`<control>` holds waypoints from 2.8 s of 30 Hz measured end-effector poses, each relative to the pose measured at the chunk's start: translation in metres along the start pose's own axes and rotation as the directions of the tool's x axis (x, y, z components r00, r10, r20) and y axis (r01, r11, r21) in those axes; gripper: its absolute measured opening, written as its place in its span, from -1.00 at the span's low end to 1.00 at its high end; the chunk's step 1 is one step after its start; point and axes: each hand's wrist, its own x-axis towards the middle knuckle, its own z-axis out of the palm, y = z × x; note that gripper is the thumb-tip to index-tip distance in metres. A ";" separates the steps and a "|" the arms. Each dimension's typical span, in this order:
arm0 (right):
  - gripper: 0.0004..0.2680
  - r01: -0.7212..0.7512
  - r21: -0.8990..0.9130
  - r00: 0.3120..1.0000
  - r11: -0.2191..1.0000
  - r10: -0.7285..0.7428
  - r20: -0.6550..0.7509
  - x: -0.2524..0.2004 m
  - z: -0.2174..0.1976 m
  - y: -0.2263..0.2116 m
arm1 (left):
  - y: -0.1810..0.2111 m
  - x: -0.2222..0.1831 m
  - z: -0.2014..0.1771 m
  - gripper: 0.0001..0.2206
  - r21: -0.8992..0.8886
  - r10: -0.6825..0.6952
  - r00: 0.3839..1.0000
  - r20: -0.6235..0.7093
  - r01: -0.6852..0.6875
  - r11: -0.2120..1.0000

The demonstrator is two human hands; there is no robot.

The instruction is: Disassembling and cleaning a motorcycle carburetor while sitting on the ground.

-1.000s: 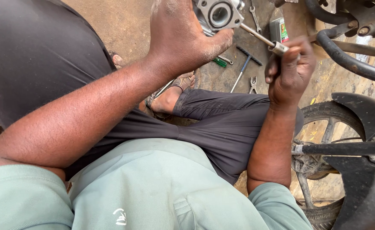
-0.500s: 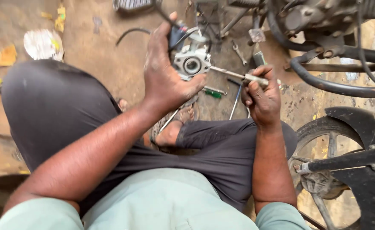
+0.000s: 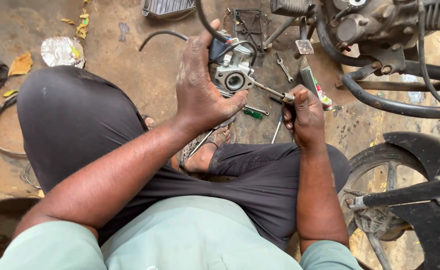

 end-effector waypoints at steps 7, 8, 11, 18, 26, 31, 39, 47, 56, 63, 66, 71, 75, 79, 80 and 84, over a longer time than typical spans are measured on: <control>-0.79 -0.031 0.136 0.998 0.990 0.024 0.050 0.005 0.007 -0.009 | 0.009 0.004 -0.002 -0.05 0.029 0.063 0.997 -0.050 -0.062 0.998; -0.78 -0.038 0.152 0.998 0.988 0.030 0.053 0.005 0.002 -0.004 | 0.010 0.004 -0.003 -0.05 0.040 0.055 0.998 -0.042 -0.053 0.998; -0.76 -0.062 0.196 0.997 0.979 0.051 0.062 0.006 0.008 -0.007 | 0.007 0.001 -0.001 -0.06 0.053 0.039 0.999 -0.031 -0.038 0.998; -0.78 -0.041 0.138 0.998 0.990 0.035 0.047 0.004 -0.001 -0.004 | 0.006 0.001 -0.002 -0.07 0.046 0.034 0.999 -0.019 -0.033 0.998; -0.75 -0.012 0.046 1.000 0.999 0.013 -0.012 0.003 0.030 -0.031 | -0.005 -0.001 0.000 -0.05 0.002 0.049 0.999 -0.021 -0.049 0.999; -0.71 0.170 -0.133 0.982 0.976 -0.179 -0.058 -0.007 0.005 -0.008 | -0.021 -0.004 0.005 -0.06 -0.033 -0.043 0.998 0.052 0.045 0.998; -0.64 0.421 -0.433 0.874 0.797 -0.484 -0.041 -0.028 0.022 -0.026 | -0.037 -0.006 0.015 -0.19 -0.301 -0.193 0.971 0.143 0.228 0.926; -0.61 0.393 -0.584 0.875 0.710 -0.484 0.000 -0.025 0.033 -0.050 | -0.042 -0.005 0.013 -0.17 -0.369 -0.271 0.935 0.229 0.341 0.864; -0.63 0.370 -0.641 0.904 0.673 -0.419 0.082 -0.023 0.035 -0.041 | -0.059 -0.007 0.007 -0.36 -0.378 -0.268 0.938 0.220 0.335 0.863; -0.69 0.314 -0.748 0.909 0.585 -0.413 0.059 -0.024 0.018 -0.025 | -0.076 -0.012 0.009 -0.50 -0.246 -0.185 0.965 0.185 0.227 0.942; -0.65 0.377 -0.668 0.897 0.641 -0.432 0.091 -0.019 0.036 -0.045 | -0.063 -0.010 0.007 -0.42 -0.405 -0.263 0.936 0.234 0.340 0.849; -0.61 0.432 -0.628 0.876 0.647 -0.467 0.122 -0.020 0.026 -0.034 | -0.063 -0.010 0.000 -0.50 -0.376 -0.268 0.930 0.251 0.349 0.858; -0.65 0.332 -0.711 0.906 0.620 -0.420 0.056 -0.017 0.024 -0.029 | -0.035 0.006 -0.009 -0.60 -0.425 -0.436 0.810 0.392 0.580 0.695; -0.62 0.441 -0.602 0.879 0.665 -0.456 0.139 -0.020 0.041 -0.045 | -0.042 0.004 -0.009 -0.65 -0.506 -0.382 0.855 0.350 0.516 0.692; -0.62 0.475 -0.596 0.860 0.648 -0.486 0.156 -0.022 0.040 -0.042 | -0.046 0.001 -0.009 -0.68 -0.489 -0.365 0.861 0.353 0.503 0.713; -0.66 0.396 -0.673 0.877 0.625 -0.475 0.075 -0.026 0.007 -0.012 | -0.048 -0.003 -0.007 -0.75 -0.459 -0.362 0.866 0.344 0.491 0.740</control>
